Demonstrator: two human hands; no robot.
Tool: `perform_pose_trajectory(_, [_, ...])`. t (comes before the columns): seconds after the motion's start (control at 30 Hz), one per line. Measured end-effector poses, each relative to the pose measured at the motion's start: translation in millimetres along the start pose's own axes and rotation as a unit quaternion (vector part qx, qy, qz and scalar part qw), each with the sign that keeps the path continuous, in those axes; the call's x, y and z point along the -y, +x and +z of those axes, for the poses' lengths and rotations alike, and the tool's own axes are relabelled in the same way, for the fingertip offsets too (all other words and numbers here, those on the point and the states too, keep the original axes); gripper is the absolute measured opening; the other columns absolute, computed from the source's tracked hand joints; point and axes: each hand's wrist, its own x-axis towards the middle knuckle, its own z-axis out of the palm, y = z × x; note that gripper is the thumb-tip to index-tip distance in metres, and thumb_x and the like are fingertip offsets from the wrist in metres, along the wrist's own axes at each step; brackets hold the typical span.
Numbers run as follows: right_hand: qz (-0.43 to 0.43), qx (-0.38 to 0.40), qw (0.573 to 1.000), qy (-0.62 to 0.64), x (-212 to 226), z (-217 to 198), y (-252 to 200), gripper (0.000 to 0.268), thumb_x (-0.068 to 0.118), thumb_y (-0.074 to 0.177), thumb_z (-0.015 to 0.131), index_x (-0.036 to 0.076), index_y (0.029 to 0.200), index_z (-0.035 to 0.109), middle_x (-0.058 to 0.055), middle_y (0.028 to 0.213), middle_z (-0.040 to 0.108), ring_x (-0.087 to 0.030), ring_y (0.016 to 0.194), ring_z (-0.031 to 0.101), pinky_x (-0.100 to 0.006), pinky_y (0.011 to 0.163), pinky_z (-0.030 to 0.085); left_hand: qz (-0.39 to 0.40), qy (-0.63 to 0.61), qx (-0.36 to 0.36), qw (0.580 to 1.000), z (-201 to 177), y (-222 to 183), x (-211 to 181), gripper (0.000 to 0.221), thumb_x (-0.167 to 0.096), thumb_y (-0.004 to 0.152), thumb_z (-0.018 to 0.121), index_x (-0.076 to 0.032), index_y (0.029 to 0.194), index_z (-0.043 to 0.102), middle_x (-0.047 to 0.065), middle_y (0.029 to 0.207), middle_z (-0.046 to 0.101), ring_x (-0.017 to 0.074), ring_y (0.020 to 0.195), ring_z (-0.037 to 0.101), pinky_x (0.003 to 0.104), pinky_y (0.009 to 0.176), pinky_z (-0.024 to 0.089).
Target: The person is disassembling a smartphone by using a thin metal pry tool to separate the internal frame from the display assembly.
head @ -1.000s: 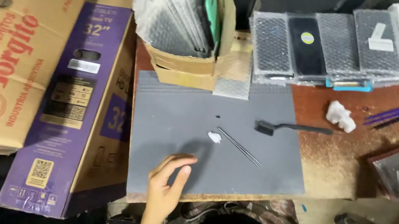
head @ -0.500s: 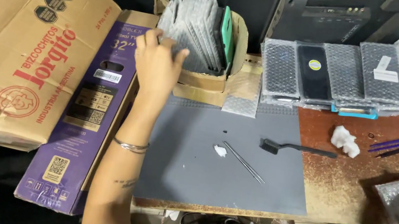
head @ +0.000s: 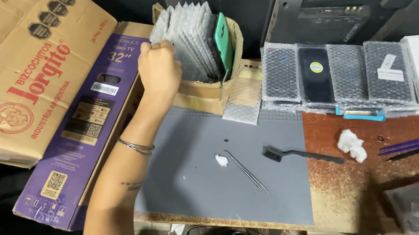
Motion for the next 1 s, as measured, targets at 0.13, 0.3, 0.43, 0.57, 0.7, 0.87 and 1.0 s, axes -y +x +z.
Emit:
perform_pose_trajectory(0.13, [-0.051,-0.088,0.994,-0.042,235.5,33.8,-78.3,0.034,0.026,0.116,0.061,-0.004,0.133,0.056,-0.026,0.109,0.058,-0.031,0.082,0.054,-0.038,0.058,0.041,0.119,-0.130,-0.109,0.978,-79.1,-11.8,-37.6,0.026,0.015,0.063,0.056,-0.009,0.072,0.062,0.004,0.075,0.060,0.0256,0.077,0.044,0.036,0.061,0.036])
perform_pose_trajectory(0.3, [-0.230,0.102,0.955,0.160,347.6,103.8,-115.9,0.067,0.002,0.073,0.068,0.003,0.131,0.034,-0.025,0.120,0.055,-0.025,0.093,0.062,-0.032,0.083,0.052,0.391,-0.243,-0.266,0.847,-172.1,-66.8,-88.0,0.013,-0.001,0.082,0.063,-0.004,0.073,0.055,0.006,0.066,0.041,0.0259,0.071,0.047,0.036,0.058,0.035])
perform_pose_trajectory(0.43, [-0.255,0.145,0.879,0.375,351.0,156.8,-132.9,0.074,0.022,0.083,0.060,0.012,0.141,0.015,-0.032,0.138,0.035,-0.036,0.129,0.041,-0.047,0.108,0.034,0.432,-0.337,-0.284,0.786,-182.2,-100.8,-121.3,0.023,0.003,0.079,0.056,-0.011,0.061,0.048,0.005,0.058,0.050,0.0215,0.070,0.048,0.030,0.060,0.041])
perform_pose_trajectory(0.57, [-0.185,0.144,0.890,0.391,347.6,160.1,-146.8,0.017,0.017,0.086,0.057,0.004,0.094,0.048,-0.022,0.099,0.062,-0.029,0.096,0.063,-0.041,0.089,0.052,0.412,-0.379,-0.204,0.803,-187.9,-112.1,-122.2,0.017,0.002,0.079,0.052,-0.012,0.071,0.059,0.005,0.077,0.058,0.0174,0.074,0.049,0.028,0.059,0.043])
perform_pose_trajectory(0.7, [-0.162,0.169,0.889,0.395,336.8,165.3,-154.6,0.018,0.014,0.080,0.064,0.004,0.088,0.051,-0.022,0.095,0.064,-0.030,0.094,0.065,-0.041,0.084,0.055,0.371,-0.382,-0.140,0.835,-192.1,-114.4,-121.5,0.019,0.003,0.083,0.051,-0.012,0.078,0.063,0.011,0.098,0.062,0.0228,0.086,0.054,0.032,0.067,0.049])
perform_pose_trajectory(0.87, [-0.112,0.175,0.877,0.433,332.2,166.1,-154.0,0.011,0.010,0.082,0.057,0.002,0.086,0.050,-0.025,0.098,0.063,-0.032,0.096,0.063,-0.043,0.086,0.053,0.379,-0.372,-0.126,0.838,-197.5,-114.4,-123.8,0.019,-0.003,0.087,0.048,-0.012,0.076,0.060,0.010,0.097,0.064,0.0237,0.088,0.059,0.032,0.070,0.046])
perform_pose_trajectory(1.0, [-0.087,0.188,0.865,0.456,329.2,167.3,-154.4,0.011,0.011,0.081,0.056,0.002,0.084,0.051,-0.028,0.097,0.062,-0.034,0.095,0.063,-0.044,0.085,0.053,0.380,-0.360,-0.111,0.845,-200.4,-116.6,-122.1,0.018,-0.002,0.089,0.049,-0.011,0.079,0.061,0.006,0.095,0.064,0.0225,0.088,0.059,0.032,0.068,0.045])
